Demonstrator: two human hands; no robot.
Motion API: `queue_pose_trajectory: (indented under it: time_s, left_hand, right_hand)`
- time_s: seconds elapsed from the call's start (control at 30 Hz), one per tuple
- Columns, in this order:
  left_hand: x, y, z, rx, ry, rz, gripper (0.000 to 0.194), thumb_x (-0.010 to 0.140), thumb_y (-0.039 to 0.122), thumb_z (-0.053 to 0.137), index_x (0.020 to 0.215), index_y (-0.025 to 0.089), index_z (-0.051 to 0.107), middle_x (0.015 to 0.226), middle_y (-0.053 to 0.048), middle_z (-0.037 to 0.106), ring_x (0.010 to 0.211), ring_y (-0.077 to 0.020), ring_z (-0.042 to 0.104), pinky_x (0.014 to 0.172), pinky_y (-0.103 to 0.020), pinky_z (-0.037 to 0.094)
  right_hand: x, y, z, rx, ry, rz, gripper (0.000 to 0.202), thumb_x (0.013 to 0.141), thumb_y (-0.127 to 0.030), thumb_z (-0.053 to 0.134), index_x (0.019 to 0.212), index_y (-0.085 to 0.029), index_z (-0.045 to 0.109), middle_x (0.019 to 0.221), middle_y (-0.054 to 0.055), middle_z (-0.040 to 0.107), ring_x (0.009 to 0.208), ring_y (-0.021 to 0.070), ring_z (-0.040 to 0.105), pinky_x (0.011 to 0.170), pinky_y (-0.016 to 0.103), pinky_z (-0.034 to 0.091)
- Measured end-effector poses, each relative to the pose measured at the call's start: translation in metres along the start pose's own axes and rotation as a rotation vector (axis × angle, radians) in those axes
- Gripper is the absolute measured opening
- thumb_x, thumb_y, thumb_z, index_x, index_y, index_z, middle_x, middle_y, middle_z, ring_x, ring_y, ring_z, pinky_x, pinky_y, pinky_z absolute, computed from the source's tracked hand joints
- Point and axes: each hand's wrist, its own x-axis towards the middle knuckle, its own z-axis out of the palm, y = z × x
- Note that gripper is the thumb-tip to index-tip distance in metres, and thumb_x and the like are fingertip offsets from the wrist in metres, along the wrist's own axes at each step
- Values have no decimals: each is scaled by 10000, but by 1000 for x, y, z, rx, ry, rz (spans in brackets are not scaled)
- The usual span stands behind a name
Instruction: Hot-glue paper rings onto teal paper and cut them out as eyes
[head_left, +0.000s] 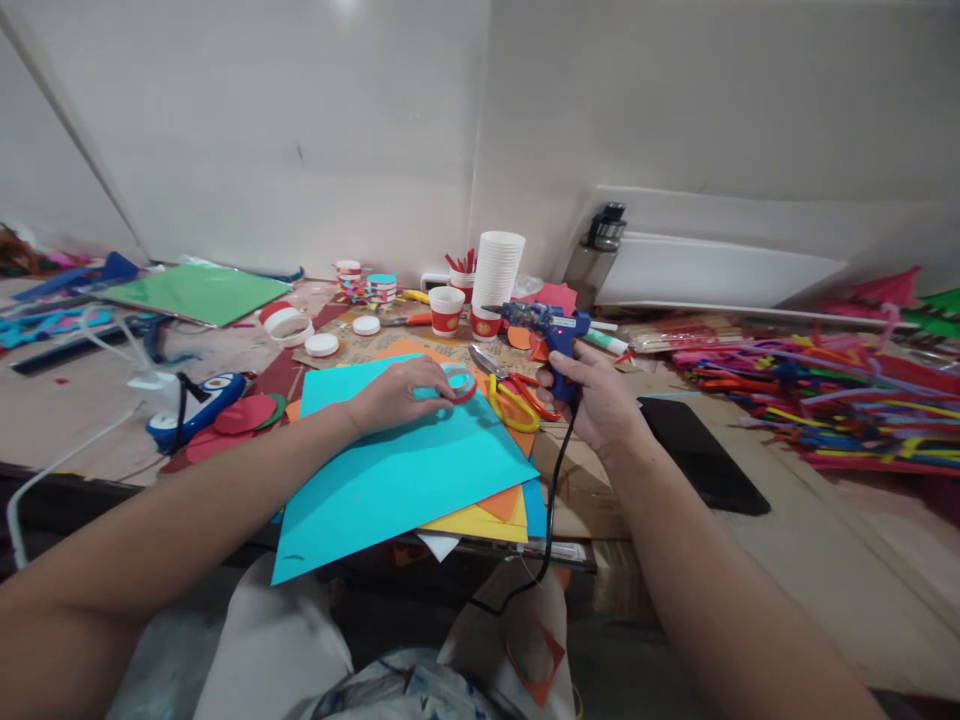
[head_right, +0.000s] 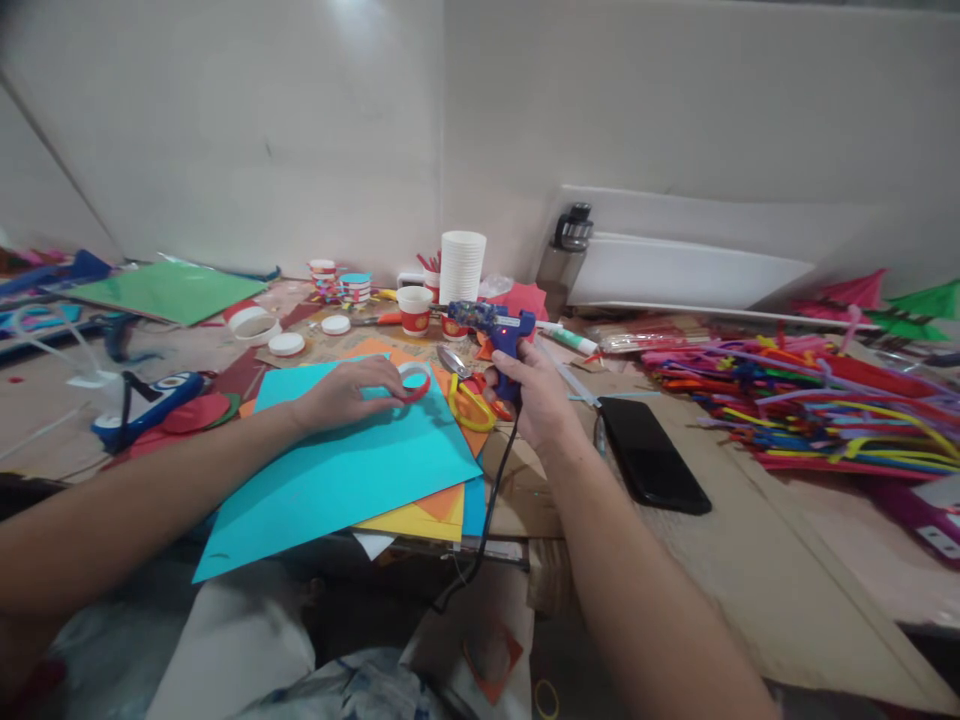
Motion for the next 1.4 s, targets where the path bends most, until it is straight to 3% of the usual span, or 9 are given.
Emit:
queue_pose_trajectory:
  time_s: [0.13, 0.23, 0.33, 0.53, 0.73, 0.8, 0.93, 1.13, 1.4]
  left_hand:
    - [3, -35, -23, 145, 211, -248, 158, 828, 333, 699, 900, 200, 745, 1057, -73, 734, 1024, -228, 649, 985, -391, 491]
    - [-1, -62, -38, 242, 134, -380, 99, 773, 282, 717, 815, 194, 736, 1032, -62, 732, 1015, -232, 648, 996, -387, 479]
    - [-7, -73, -43, 256, 31, -363, 112, 783, 277, 692, 833, 195, 750, 1015, -69, 730, 980, -230, 652, 953, -371, 490]
    - [-7, -66, -40, 212, -81, -291, 135, 788, 294, 695, 874, 206, 748, 1051, -72, 721, 1039, -228, 645, 997, -378, 479]
    - [-9, -63, -41, 135, 124, -413, 515, 836, 496, 658, 1265, 211, 640, 1345, -91, 633, 1230, -257, 584, 1064, -405, 454]
    - [-11, -65, -39, 108, 113, -451, 591, 832, 531, 655, 1320, 203, 600, 1376, -101, 617, 1241, -259, 583, 1065, -399, 457]
    - [-11, -65, -32, 104, 54, -431, 608, 787, 544, 702, 1285, 205, 618, 1339, -89, 642, 1210, -261, 602, 1052, -395, 468]
    - [-8, -55, -26, 118, 87, -473, 455, 788, 472, 707, 1143, 189, 670, 1187, -83, 697, 1094, -248, 645, 971, -378, 509]
    - [-12, -55, -23, 76, 65, -454, 468, 793, 493, 681, 1167, 216, 644, 1231, -77, 679, 1123, -253, 636, 993, -408, 505]
  right_hand:
    - [0, 2, -1, -26, -11, 13, 409, 632, -321, 801, 911, -227, 517, 614, -63, 546, 527, 77, 497, 430, 164, 357]
    - [-1, 2, 0, -38, -27, 26, 429, 629, -334, 812, 889, -235, 486, 621, -67, 547, 525, 78, 501, 428, 168, 348]
    - [-2, 3, 1, -48, -36, 34, 434, 624, -345, 816, 877, -238, 480, 632, -67, 542, 537, 81, 506, 415, 168, 326]
    - [1, 7, 1, -4, -32, -3, 413, 601, -299, 834, 850, -234, 511, 685, -68, 533, 572, 78, 510, 457, 186, 387]
    - [2, 10, 0, -22, -61, 20, 387, 621, -299, 831, 876, -229, 549, 665, -61, 554, 552, 78, 503, 474, 191, 414]
    - [1, 10, 1, -31, -62, 42, 391, 614, -302, 832, 874, -226, 550, 646, -62, 554, 547, 79, 499, 472, 187, 415]
    - [-2, 7, 5, -66, -59, 81, 390, 619, -321, 823, 867, -227, 537, 621, -59, 552, 528, 87, 497, 445, 188, 392]
    - [-4, 7, 9, -69, -64, 78, 382, 609, -305, 826, 840, -219, 533, 629, -55, 527, 542, 89, 499, 433, 187, 382]
    - [-5, 10, 12, -30, -33, 135, 432, 577, -292, 856, 831, -229, 512, 639, -59, 535, 553, 94, 491, 442, 196, 411]
